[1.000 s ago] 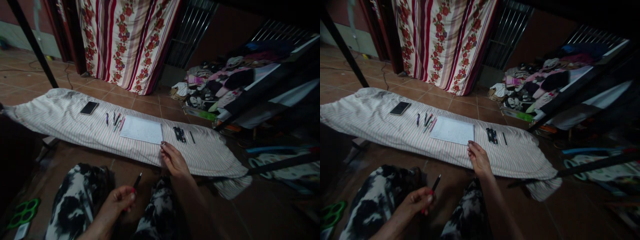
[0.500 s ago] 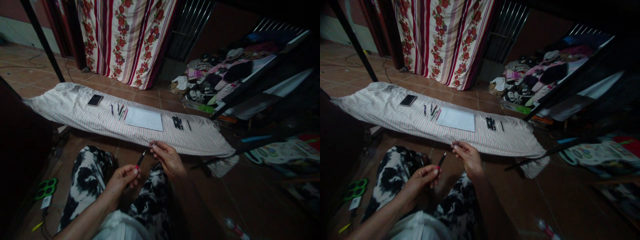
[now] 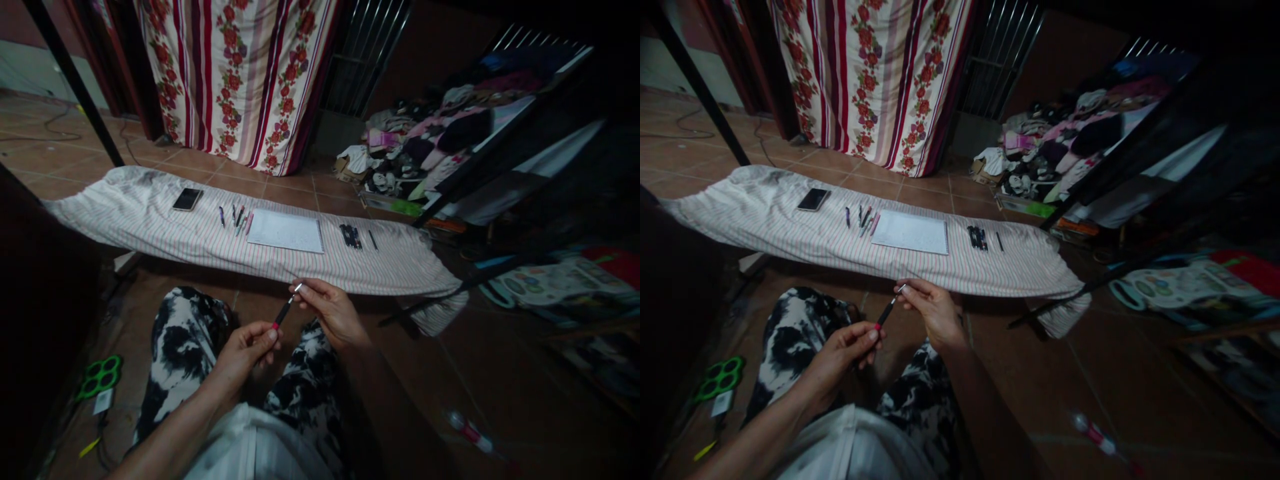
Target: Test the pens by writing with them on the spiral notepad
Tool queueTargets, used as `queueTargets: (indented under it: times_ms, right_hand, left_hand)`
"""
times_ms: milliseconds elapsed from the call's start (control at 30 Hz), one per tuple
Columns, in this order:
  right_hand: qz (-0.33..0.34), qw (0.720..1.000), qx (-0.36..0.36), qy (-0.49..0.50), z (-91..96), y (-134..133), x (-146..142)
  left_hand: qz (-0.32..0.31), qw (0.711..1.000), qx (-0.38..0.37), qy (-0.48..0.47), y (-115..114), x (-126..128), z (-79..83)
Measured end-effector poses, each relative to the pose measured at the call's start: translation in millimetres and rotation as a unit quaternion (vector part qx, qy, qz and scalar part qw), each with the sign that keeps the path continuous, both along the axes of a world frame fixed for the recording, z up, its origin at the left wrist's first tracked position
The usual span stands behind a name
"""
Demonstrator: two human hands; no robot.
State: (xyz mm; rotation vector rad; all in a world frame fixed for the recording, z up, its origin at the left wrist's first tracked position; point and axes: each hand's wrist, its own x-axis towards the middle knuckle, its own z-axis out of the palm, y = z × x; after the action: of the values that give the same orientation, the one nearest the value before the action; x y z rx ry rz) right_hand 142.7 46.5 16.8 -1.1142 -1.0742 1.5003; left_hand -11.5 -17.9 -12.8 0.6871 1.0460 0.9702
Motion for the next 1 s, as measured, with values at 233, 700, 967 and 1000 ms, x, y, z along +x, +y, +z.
queueTargets:
  times_ms: [233,700,967,1000]
  right_hand:
    - [0.009,1.000,0.007,-0.007,1.1,-4.5,-0.7]
    - [0.032,0.998,0.024,-0.039,-1.9,-5.5,-0.9]
    - [0.033,0.998,0.028,-0.053,-2.8,-5.1,-0.3]
    - [0.033,0.998,0.028,-0.054,-2.4,-5.2,-0.2]
  left_hand:
    - [-0.001,1.000,-0.003,-0.006,-1.1,0.8,4.0]
    - [-0.005,1.000,0.001,-0.005,-0.3,0.2,4.7]
    - [-0.006,1.000,0.008,0.000,2.2,0.9,7.3]
    - [-0.007,1.000,0.008,0.001,2.4,1.0,7.0]
